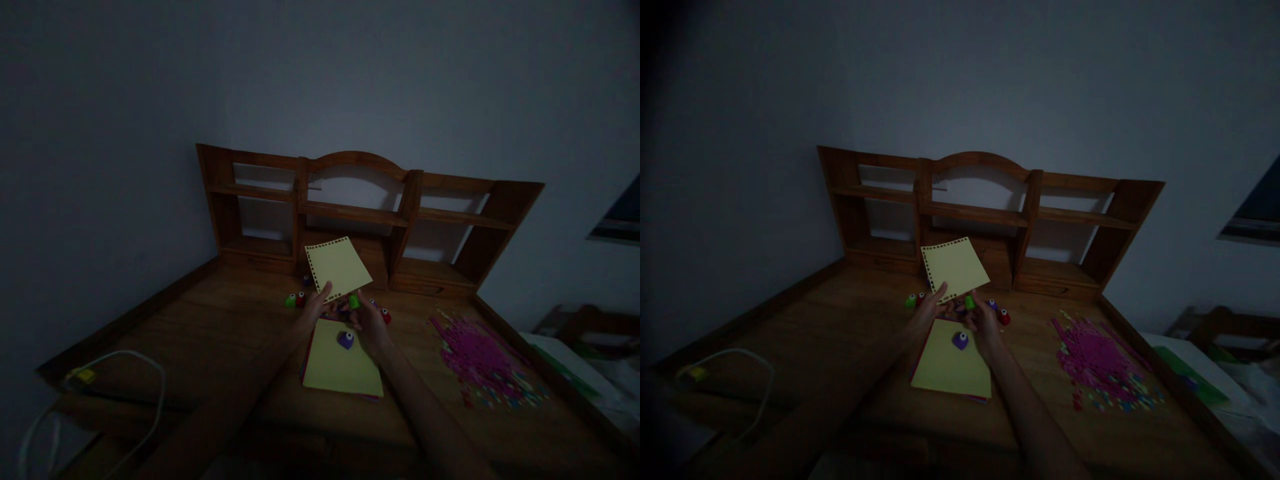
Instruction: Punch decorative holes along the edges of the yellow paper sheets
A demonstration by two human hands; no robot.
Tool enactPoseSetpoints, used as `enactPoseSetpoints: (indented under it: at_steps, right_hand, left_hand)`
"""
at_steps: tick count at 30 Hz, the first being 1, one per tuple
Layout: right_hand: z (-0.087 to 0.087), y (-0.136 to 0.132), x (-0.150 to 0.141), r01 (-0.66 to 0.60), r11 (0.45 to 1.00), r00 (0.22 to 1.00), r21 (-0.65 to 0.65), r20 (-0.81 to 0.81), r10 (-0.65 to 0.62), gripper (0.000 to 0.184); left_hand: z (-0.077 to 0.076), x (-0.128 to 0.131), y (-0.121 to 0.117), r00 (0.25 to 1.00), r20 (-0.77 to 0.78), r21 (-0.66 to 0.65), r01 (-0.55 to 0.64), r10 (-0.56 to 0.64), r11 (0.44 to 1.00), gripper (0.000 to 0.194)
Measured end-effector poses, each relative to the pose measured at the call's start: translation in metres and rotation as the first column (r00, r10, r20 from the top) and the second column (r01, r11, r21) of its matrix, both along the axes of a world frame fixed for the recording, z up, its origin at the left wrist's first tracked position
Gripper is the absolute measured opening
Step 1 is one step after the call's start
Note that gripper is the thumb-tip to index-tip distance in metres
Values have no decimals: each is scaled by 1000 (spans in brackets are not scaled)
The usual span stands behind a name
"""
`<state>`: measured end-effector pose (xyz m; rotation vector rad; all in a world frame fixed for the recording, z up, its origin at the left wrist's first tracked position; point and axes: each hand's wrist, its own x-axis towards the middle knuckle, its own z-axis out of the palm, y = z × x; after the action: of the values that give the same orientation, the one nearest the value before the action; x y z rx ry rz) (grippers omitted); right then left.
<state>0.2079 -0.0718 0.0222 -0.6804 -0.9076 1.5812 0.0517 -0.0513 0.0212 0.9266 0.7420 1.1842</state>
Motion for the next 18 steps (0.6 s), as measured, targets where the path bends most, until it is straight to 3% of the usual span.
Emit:
enactPoseSetpoints:
  at_steps: [11,18]
  right_hand:
    - [-1,4,15,8,988,987,-153,-160,-33,21]
    - [1,1,18,134,989,984,-61,-113,-140,15]
  left_hand:
    - [-9,-4,10,966,-197,135,-143,168,980,61]
    - [-14,-4,12,934,-243,259,-198,262,945,61]
